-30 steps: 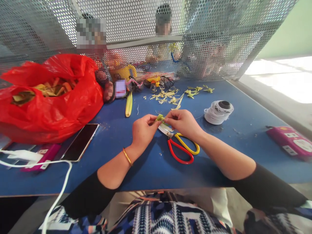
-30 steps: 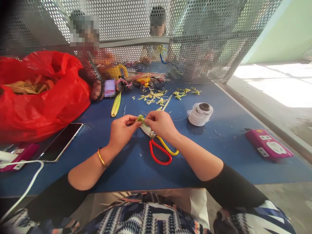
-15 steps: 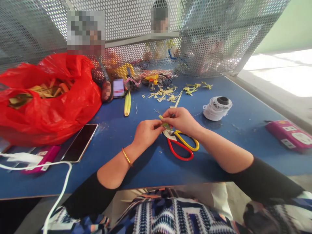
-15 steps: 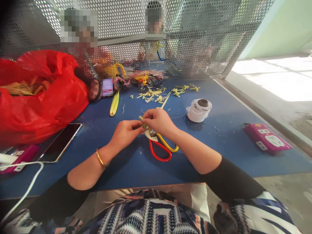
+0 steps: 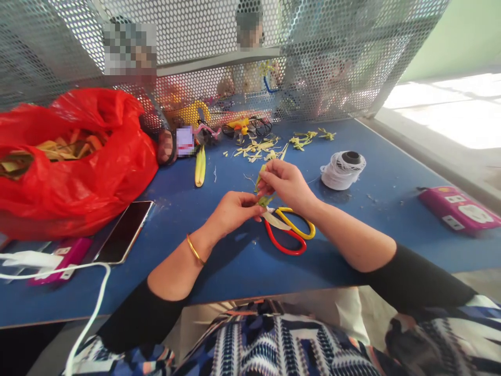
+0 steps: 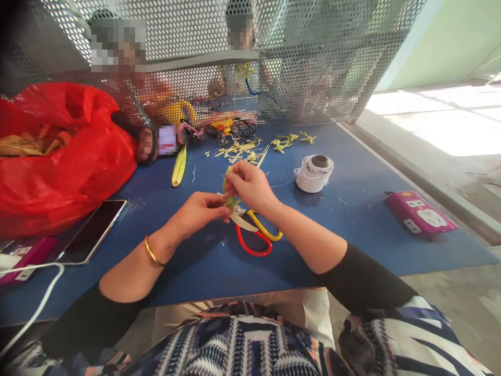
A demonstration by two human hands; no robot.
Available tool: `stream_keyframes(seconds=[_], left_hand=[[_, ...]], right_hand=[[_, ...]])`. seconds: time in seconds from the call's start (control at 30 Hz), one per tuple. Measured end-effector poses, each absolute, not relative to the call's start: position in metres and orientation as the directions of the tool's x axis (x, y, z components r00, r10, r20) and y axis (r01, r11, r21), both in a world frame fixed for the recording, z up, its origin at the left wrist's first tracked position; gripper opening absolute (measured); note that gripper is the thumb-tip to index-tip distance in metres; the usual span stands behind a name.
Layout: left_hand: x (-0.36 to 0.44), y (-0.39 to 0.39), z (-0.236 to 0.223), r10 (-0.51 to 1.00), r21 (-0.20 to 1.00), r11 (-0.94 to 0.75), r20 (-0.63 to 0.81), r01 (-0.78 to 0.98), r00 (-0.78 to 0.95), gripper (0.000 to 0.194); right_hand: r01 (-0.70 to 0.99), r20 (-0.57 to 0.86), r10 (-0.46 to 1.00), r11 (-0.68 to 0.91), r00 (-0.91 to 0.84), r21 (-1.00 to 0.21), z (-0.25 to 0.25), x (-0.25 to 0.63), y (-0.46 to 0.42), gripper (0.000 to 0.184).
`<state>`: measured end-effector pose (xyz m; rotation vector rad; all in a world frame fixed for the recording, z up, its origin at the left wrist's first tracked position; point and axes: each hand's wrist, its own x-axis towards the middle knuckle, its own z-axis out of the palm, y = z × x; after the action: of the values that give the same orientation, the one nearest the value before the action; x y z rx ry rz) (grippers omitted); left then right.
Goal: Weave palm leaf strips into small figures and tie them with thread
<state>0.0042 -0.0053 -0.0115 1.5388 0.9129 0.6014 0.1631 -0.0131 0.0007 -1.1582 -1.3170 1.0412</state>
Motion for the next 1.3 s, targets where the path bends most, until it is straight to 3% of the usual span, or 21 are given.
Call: stream_keyframes(seconds=[0.13,0.27,0.37,0.47,0.53,0.6,0.7,0.83,0.9,0.97,1.03,1.13,1.3], left_hand=[[0.009,-0.009,-0.016,0.886,0.979,0.032,-0.122,0.203,0.448,0.025],[0.011,-0.012,-0.018,0.904,0.967,0.016,-0.123,0.254,0.411,0.023],[0.01,-0.01,-0.014,0.9,0.978,0.06,-0.139,0.199,0.413,0.023],[0.008,-0.006,-0.007,0.92,0.991,0.115,-0.132,0.068,0.37,0.025],[0.006,-0.003,-0.004,0.933,0.991,0.136,-0.129,0.002,0.336,0.025],[0.005,-0.001,-0.002,0.928,0.985,0.173,-0.157,-0.016,0.339,0.023],[0.005,0.0,-0.002,0.896,0.968,0.251,-0.237,0.01,0.375,0.019],[0.004,0.002,-0.005,0.916,0.952,0.292,-0.251,-0.09,0.312,0.018],[0.003,0.003,-0.007,0.934,0.949,0.274,-0.224,-0.155,0.278,0.02],[0.003,0.003,-0.01,0.94,0.941,0.271,-0.214,-0.2,0.268,0.023],[0.004,0.003,-0.013,0.934,0.925,0.299,-0.234,-0.234,0.27,0.027],[0.006,0.001,-0.014,0.928,0.907,0.332,-0.265,-0.26,0.261,0.034],[0.008,0.001,-0.009,0.941,0.905,0.313,-0.254,-0.287,0.224,0.038]], right_hand=[[0.075,0.207,0.978,0.207,-0.009,-0.976,-0.003,0.16,-0.014,0.014],[0.072,0.258,0.965,0.262,-0.051,-0.963,-0.008,0.158,-0.015,0.014],[0.246,0.334,0.94,0.339,-0.063,-0.908,-0.006,0.165,-0.013,0.011],[0.593,0.51,0.846,0.493,-0.156,-0.637,-0.001,0.182,-0.007,0.01],[0.672,0.523,0.766,0.613,-0.374,-0.416,0.0,0.193,-0.001,0.012],[0.681,0.475,0.729,0.663,-0.492,-0.312,-0.001,0.2,0.005,0.017],[0.726,0.482,0.724,0.648,-0.493,-0.231,-0.006,0.201,0.006,0.023],[0.835,0.725,0.573,0.55,-0.383,0.007,-0.003,0.186,-0.009,0.016],[0.773,0.75,0.42,0.606,-0.51,0.186,-0.001,0.174,-0.02,0.017],[0.616,0.632,0.298,0.697,-0.715,0.368,-0.003,0.162,-0.028,0.023],[0.526,0.522,0.254,0.702,-0.814,0.479,-0.009,0.151,-0.032,0.026],[0.515,0.477,0.268,0.68,-0.837,0.523,-0.02,0.143,-0.03,0.032],[0.549,0.583,0.255,0.731,-0.771,0.405,-0.025,0.145,-0.029,0.035]])
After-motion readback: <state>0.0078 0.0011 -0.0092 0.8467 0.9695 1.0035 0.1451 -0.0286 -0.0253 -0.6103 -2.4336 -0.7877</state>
